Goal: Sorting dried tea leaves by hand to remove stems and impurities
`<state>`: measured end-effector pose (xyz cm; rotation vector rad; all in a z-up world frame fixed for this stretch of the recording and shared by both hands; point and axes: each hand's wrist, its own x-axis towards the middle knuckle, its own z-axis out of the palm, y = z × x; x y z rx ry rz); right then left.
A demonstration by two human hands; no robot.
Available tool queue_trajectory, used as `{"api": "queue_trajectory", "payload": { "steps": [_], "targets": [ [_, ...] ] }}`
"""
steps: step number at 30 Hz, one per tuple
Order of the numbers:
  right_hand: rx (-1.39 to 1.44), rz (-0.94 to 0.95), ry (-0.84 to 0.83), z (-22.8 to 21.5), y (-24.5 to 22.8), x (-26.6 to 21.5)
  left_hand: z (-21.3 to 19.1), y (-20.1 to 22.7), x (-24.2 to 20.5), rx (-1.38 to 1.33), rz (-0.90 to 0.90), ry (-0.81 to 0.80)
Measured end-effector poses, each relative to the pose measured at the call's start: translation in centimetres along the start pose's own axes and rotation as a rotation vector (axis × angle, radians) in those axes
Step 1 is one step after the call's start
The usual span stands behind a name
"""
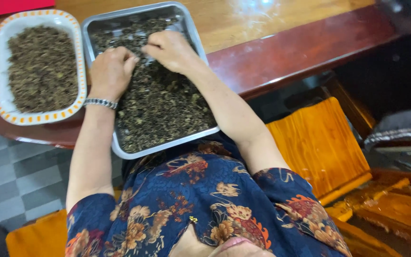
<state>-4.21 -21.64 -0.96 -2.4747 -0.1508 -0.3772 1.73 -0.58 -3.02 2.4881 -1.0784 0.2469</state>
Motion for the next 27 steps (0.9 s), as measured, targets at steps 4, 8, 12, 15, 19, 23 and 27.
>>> {"api": "queue_trajectory", "payload": {
  "steps": [4, 8, 12, 15, 19, 23, 27],
  "targets": [
    [0.141, -0.017, 0.038, -0.4, 0.3, 0.1, -0.4, -0.3, 0.1, -0.198, 0.004, 0.123],
    [0.192, 0.155, -0.034, -2.5, -3.0, -0.9, -1.6, 0.5, -0.1, -0.458, -0.068, 0.255],
    [0.145, 0.183, -0.217, -3.1, -5.7, -1.4, -1.2, 0.2, 0.0, -0.534, -0.146, 0.287],
    [0.083, 0.094, -0.334, -3.3, -8.1, -1.9, -1.5, 0.5, 0.0, -0.602, -0.236, 0.233],
    [-0.091, 0.007, -0.475, -2.9, -9.5, -2.1, -1.9, 0.6, -0.1, -0.757, -0.262, 0.319],
    [-0.228, 0.227, -0.481, -2.7, -8.8, -1.9, -2.1, 0.1, -0.2, -0.942, -0.290, 0.366],
    [-0.188, 0.288, -0.514, -4.0, -12.1, -1.8, -1.5, -0.7, -0.1, -0.977, -0.296, 0.424]
  ]
}}
